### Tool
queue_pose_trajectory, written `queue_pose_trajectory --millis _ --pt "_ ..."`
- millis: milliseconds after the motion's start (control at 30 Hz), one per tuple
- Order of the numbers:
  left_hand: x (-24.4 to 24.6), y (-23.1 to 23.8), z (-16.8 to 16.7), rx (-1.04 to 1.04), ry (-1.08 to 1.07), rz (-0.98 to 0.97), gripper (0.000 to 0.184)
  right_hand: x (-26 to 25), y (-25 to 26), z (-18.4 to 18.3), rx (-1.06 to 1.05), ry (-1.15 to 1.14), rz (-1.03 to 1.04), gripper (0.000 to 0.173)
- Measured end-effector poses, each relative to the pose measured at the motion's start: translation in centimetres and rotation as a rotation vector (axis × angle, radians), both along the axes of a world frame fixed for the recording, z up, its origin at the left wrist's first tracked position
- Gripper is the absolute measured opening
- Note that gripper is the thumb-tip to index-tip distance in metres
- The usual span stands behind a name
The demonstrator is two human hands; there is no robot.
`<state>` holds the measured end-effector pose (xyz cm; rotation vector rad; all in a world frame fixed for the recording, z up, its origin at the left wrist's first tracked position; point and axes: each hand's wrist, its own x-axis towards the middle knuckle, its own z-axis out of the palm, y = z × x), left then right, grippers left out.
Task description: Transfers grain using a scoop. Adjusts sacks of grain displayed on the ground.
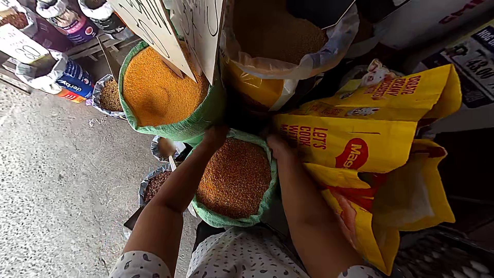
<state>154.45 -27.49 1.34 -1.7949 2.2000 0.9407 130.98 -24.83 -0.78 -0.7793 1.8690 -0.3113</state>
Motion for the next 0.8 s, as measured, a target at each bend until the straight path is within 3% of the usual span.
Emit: queue_pose_trajectory --millis 100,167,233,300,367,433,500,633,800 --pt "-1.1 -1.3 -0.6 0.123 -0.061 0.049 0.039 0.0 -0.4 -0.8 0.112 -0.117 -0.157 0.045" --pt "-1.6 -1.9 -0.6 0.165 -0.087 0.091 0.039 0.2 -1.0 -1.8 0.150 -0.025 0.012 0.045" --pt "-2.2 -1.6 -0.2 0.155 -0.125 0.150 0.035 0.5 -1.8 -2.5 0.140 0.187 0.333 0.047" --pt "-1.8 -0.3 -0.1 0.022 -0.049 0.184 0.033 0.7 -2.6 -1.5 0.044 0.341 0.508 0.045" --pt "0.4 2.0 -0.3 -0.196 0.094 0.166 0.032 1.6 -3.4 -0.1 -0.152 0.363 0.455 0.035" --pt "3.5 5.4 -0.6 -0.379 0.213 0.225 0.027 3.8 -3.8 1.9 -0.289 0.299 0.493 0.030" --pt "6.5 8.7 -0.9 -0.405 0.202 0.380 0.026 6.3 -4.1 2.4 -0.390 0.170 0.672 0.029" --pt "10.0 11.1 -0.4 -0.057 0.100 0.606 0.041 11.3 -4.9 1.5 -0.319 0.094 0.930 0.035" --pt "12.7 9.5 -2.2 0.149 0.244 0.680 0.039 14.3 -6.3 1.0 -0.189 0.191 0.969 0.034"
